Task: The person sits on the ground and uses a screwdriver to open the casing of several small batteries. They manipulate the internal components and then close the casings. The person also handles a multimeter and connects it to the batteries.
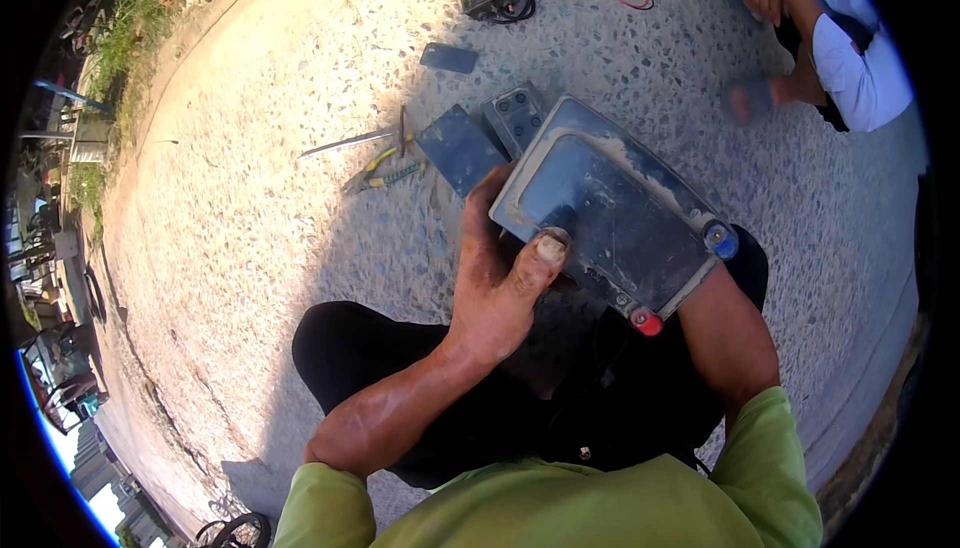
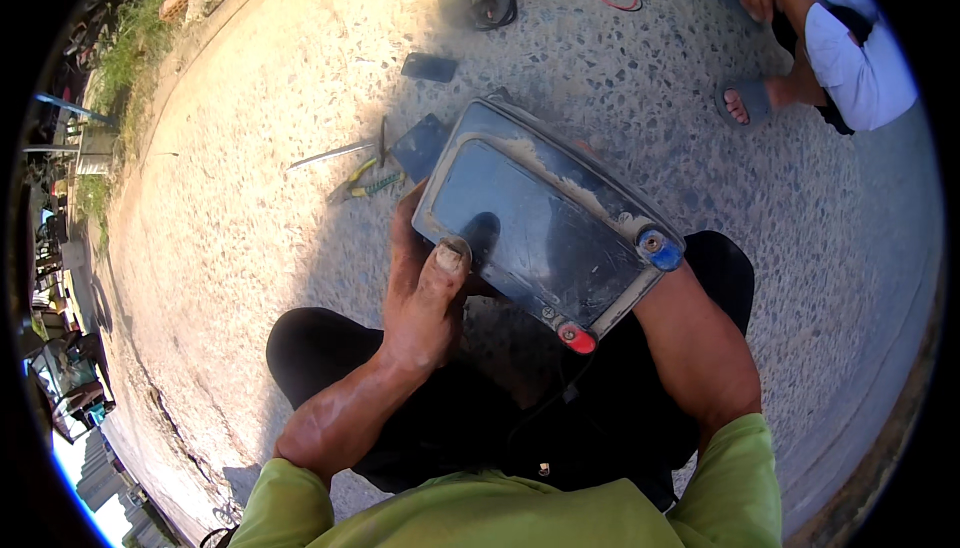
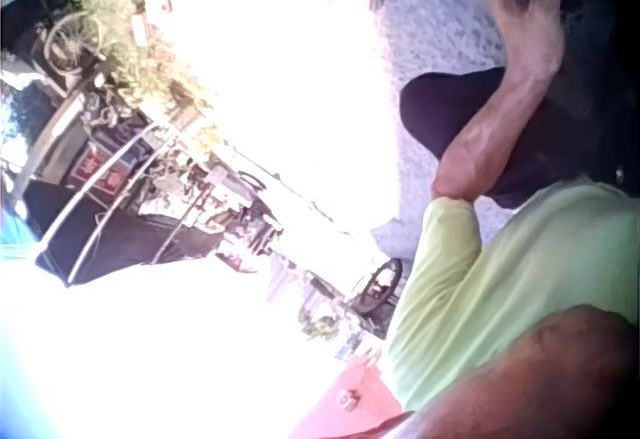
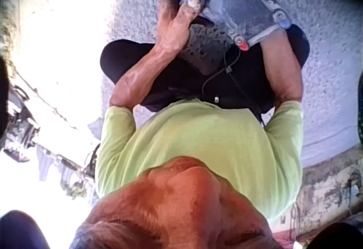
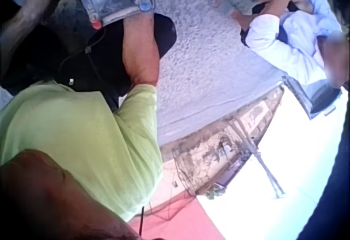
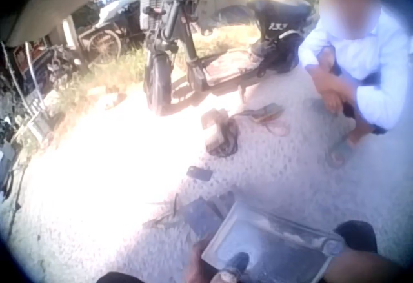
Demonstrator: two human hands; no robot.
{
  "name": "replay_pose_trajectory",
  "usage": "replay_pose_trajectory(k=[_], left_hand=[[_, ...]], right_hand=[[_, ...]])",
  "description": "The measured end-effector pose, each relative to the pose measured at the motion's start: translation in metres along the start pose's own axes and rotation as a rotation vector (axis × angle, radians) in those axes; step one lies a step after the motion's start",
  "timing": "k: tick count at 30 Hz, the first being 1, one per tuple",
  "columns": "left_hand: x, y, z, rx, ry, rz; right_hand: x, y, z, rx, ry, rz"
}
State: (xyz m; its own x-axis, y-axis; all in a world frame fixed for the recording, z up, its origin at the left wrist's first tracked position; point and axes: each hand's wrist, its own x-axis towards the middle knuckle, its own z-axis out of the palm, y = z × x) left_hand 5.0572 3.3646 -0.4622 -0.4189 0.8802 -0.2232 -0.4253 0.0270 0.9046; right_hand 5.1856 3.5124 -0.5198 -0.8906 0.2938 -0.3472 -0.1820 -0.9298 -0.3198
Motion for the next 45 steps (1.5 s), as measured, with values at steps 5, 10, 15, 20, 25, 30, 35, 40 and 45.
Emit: replay_pose_trajectory(k=[5, 10, 15, 20, 25, 30, 35, 40, 45], left_hand=[[0.009, -0.009, -0.004, -0.283, 0.123, -0.170], [0.002, -0.007, 0.004, 0.046, 0.006, -0.002], [0.007, -0.008, 0.002, 0.335, -0.136, 0.128], [0.012, -0.001, -0.001, 0.243, -0.219, -0.002], [0.010, -0.002, -0.001, 0.219, -0.249, -0.010], [0.008, -0.002, 0.001, 0.177, -0.238, -0.009], [0.007, -0.006, 0.001, 0.218, -0.212, 0.051], [0.006, 0.000, 0.008, 0.062, -0.133, -0.032], [-0.002, -0.003, 0.001, -0.068, -0.023, -0.084]], right_hand=[[0.006, 0.004, -0.003, -0.025, 0.056, 0.001], [0.004, 0.008, -0.006, -0.035, 0.117, 0.013], [-0.007, 0.003, -0.011, -0.038, 0.183, 0.010], [-0.010, -0.003, -0.013, 0.047, 0.138, 0.013], [-0.013, -0.003, -0.010, 0.019, 0.160, 0.004], [-0.014, -0.003, -0.009, -0.016, 0.142, -0.010], [-0.018, -0.003, -0.006, -0.023, 0.120, -0.017], [-0.022, -0.005, -0.006, -0.033, 0.107, -0.031], [-0.023, -0.004, -0.003, -0.044, 0.088, -0.040]])
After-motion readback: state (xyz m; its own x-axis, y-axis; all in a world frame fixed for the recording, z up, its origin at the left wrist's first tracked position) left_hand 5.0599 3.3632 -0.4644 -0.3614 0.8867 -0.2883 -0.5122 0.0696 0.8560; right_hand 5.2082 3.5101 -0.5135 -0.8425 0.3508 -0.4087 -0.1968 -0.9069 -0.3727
